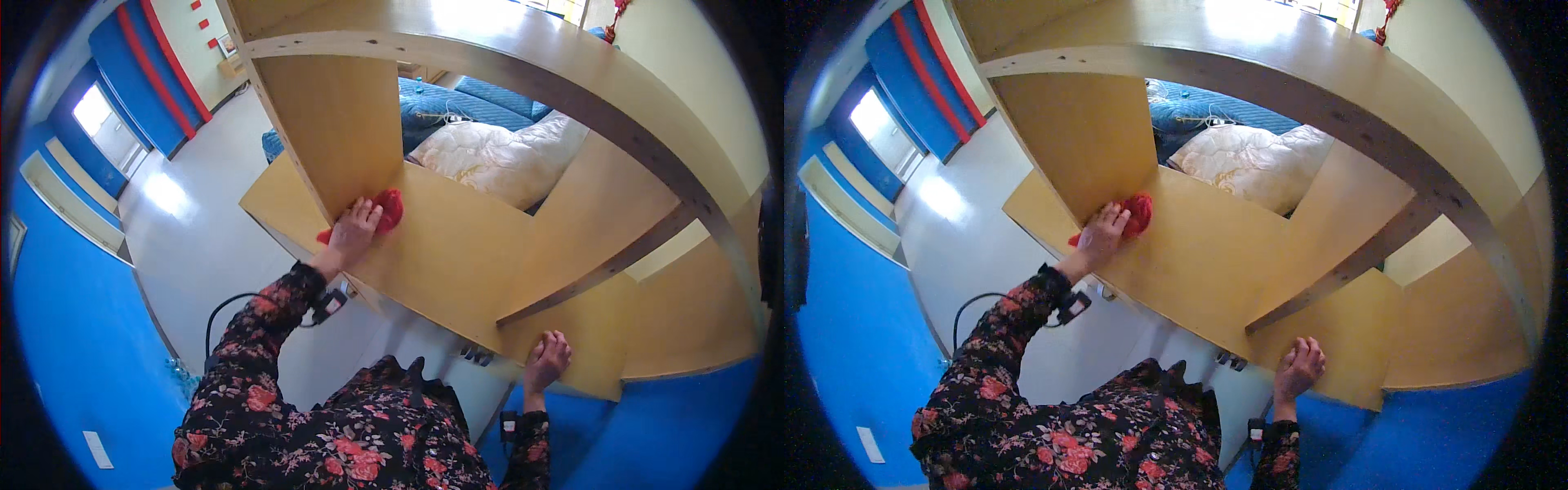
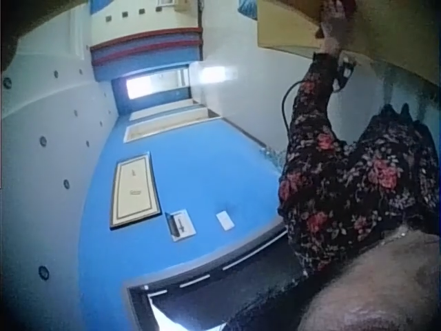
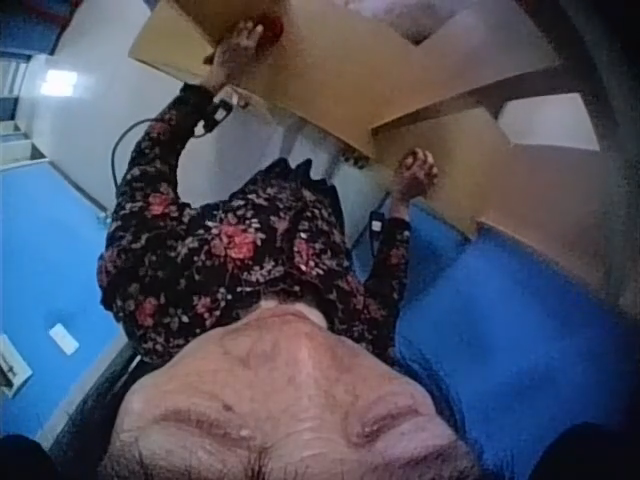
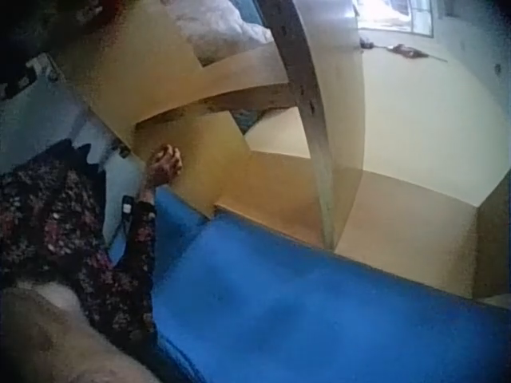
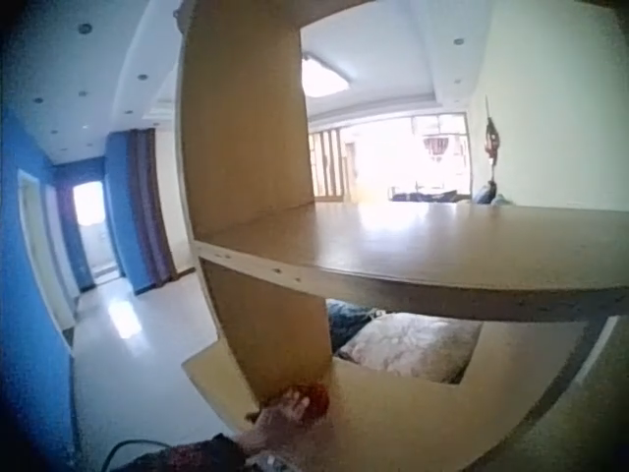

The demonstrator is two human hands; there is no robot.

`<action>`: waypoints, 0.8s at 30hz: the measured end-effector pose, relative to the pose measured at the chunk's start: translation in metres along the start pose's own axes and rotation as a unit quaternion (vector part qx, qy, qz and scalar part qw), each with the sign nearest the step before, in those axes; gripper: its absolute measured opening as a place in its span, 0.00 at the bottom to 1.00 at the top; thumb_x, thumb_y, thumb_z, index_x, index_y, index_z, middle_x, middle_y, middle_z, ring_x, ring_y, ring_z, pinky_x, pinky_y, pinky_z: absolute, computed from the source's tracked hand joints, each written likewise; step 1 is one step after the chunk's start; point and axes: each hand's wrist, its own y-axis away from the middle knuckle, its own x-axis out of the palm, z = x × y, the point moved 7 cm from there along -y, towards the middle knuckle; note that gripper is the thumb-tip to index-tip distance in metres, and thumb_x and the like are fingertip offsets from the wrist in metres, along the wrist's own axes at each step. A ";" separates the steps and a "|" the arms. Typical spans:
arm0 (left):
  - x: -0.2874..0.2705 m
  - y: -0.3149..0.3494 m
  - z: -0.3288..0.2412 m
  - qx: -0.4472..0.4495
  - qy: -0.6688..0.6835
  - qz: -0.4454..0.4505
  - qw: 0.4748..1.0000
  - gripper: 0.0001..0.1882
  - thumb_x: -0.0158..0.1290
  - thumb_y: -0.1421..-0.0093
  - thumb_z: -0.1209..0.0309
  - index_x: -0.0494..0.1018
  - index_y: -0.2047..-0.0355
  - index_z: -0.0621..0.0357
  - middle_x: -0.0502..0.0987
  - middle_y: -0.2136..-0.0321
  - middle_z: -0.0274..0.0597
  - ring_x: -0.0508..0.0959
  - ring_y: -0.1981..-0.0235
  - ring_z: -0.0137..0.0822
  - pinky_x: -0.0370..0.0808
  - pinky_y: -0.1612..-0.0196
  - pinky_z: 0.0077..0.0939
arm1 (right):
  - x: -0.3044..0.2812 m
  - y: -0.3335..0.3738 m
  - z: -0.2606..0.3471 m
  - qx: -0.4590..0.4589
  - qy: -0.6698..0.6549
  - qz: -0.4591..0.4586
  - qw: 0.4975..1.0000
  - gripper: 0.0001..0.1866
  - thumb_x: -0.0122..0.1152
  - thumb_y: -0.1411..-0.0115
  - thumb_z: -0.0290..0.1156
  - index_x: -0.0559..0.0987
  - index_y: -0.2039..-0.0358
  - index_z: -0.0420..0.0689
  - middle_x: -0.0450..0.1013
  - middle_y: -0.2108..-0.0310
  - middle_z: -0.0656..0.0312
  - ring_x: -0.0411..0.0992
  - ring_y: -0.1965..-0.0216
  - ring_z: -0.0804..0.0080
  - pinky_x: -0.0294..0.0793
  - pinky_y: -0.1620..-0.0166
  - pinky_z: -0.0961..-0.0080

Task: Wiping a wooden shelving unit with a red cloth.

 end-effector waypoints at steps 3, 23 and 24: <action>0.033 0.008 -0.003 0.038 -0.098 -0.003 0.994 0.21 0.43 0.44 0.67 0.64 0.50 0.61 0.67 0.49 0.51 0.66 0.46 0.48 0.67 0.48 0.42 | -0.003 -0.003 0.001 -0.004 -0.009 -0.008 1.000 0.10 0.52 0.50 0.30 0.76 0.65 0.49 0.69 0.57 0.62 0.65 0.53 0.60 0.63 0.50 0.62; 0.130 -0.171 -0.149 -0.069 0.205 0.034 0.976 0.28 0.47 0.45 0.63 0.60 0.44 0.60 0.61 0.44 0.54 0.57 0.40 0.53 0.54 0.39 0.43 | -0.002 0.001 -0.003 0.019 0.024 -0.003 1.000 0.09 0.55 0.50 0.31 0.76 0.66 0.52 0.68 0.57 0.63 0.65 0.53 0.62 0.65 0.53 0.63; 0.131 -0.179 -0.164 -0.057 0.221 0.027 0.973 0.28 0.47 0.45 0.63 0.60 0.44 0.59 0.61 0.44 0.53 0.57 0.40 0.52 0.55 0.39 0.43 | -0.002 0.000 0.001 0.015 0.024 0.004 1.000 0.09 0.55 0.50 0.31 0.76 0.66 0.51 0.68 0.57 0.63 0.65 0.53 0.62 0.65 0.53 0.63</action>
